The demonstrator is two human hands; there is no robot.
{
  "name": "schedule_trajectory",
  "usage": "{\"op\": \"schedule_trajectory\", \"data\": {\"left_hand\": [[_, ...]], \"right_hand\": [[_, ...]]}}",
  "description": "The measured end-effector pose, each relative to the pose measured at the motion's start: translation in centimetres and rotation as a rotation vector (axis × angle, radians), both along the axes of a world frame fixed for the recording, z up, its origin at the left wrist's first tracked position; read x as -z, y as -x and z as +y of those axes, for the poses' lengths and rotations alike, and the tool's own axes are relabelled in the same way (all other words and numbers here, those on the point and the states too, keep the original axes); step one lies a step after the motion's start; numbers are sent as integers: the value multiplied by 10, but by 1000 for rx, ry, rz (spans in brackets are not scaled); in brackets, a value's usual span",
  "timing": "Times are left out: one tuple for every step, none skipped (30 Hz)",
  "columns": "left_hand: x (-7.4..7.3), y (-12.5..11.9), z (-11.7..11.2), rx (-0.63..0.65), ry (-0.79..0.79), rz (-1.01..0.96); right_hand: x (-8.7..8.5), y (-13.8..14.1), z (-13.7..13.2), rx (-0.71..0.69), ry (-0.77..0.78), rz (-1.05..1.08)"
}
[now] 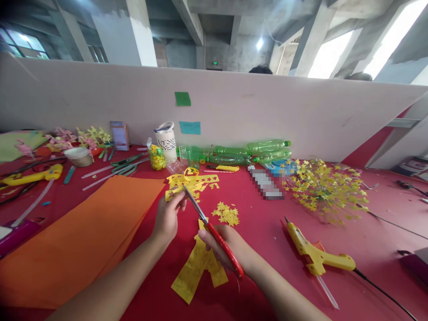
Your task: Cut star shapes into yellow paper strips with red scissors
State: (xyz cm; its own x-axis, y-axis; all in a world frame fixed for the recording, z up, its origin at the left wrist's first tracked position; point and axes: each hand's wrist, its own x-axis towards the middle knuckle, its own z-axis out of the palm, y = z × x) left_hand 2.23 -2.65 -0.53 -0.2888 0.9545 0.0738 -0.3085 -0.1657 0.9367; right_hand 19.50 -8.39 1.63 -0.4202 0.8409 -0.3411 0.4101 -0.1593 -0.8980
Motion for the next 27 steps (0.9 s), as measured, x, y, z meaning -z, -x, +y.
{"op": "schedule_trajectory", "data": {"left_hand": [[0,0,0,2,-2,1],[0,0,0,3,-3,2],[0,0,0,5,-4,3],[0,0,0,7,-6,5],[0,0,0,10,-7,8],[-1,0,0,14,-8,12],[-1,0,0,21,-7,17],[-1,0,0,25,-7,20],[-1,0,0,26,-6,23],[0,0,0,27,-7,27],[0,1,0,26,-9,31],[0,1,0,23,-11,34],[1,0,1,22,-14,36],[1,0,1,21,-17,33],[1,0,1,24,-20,29],[1,0,2,26,-23,19],[1,0,2,29,-27,8],[1,0,2,36,-32,-2],[0,1,3,43,-38,-10],[0,1,3,53,-42,-17],[0,2,4,61,-46,-26],[-1,2,4,68,-48,-38],[-1,3,5,69,-46,-53],[-1,4,6,70,-39,-71],[-1,6,7,73,-29,-90],[-1,7,7,78,-18,-106],[-1,8,8,85,-10,-119]], "right_hand": [[0,1,0,10,8,0],[0,1,-1,19,19,6],[0,2,-1,26,29,12],[-1,3,-2,33,37,17],[-1,4,-3,40,43,21],[-1,5,-3,50,46,23],[-2,5,-3,61,49,23],[-2,6,-4,74,52,23],[-2,6,-4,85,55,23],[-2,7,-4,91,59,25],[-2,7,-4,93,62,27],[-1,7,-4,93,63,31],[0,7,-4,91,64,37],[0,7,-4,92,63,41],[1,7,-4,95,61,43],[2,6,-4,97,60,43],[3,6,-4,99,60,43],[3,6,-3,100,60,43],[4,6,-3,98,58,44],[4,5,-3,98,57,45],[4,5,-2,98,55,47],[4,5,-2,100,52,46],[4,5,-2,102,50,44],[3,5,-1,102,50,43],[3,4,-1,102,49,42],[3,5,-1,103,41,40],[3,5,-1,104,28,37]]}}
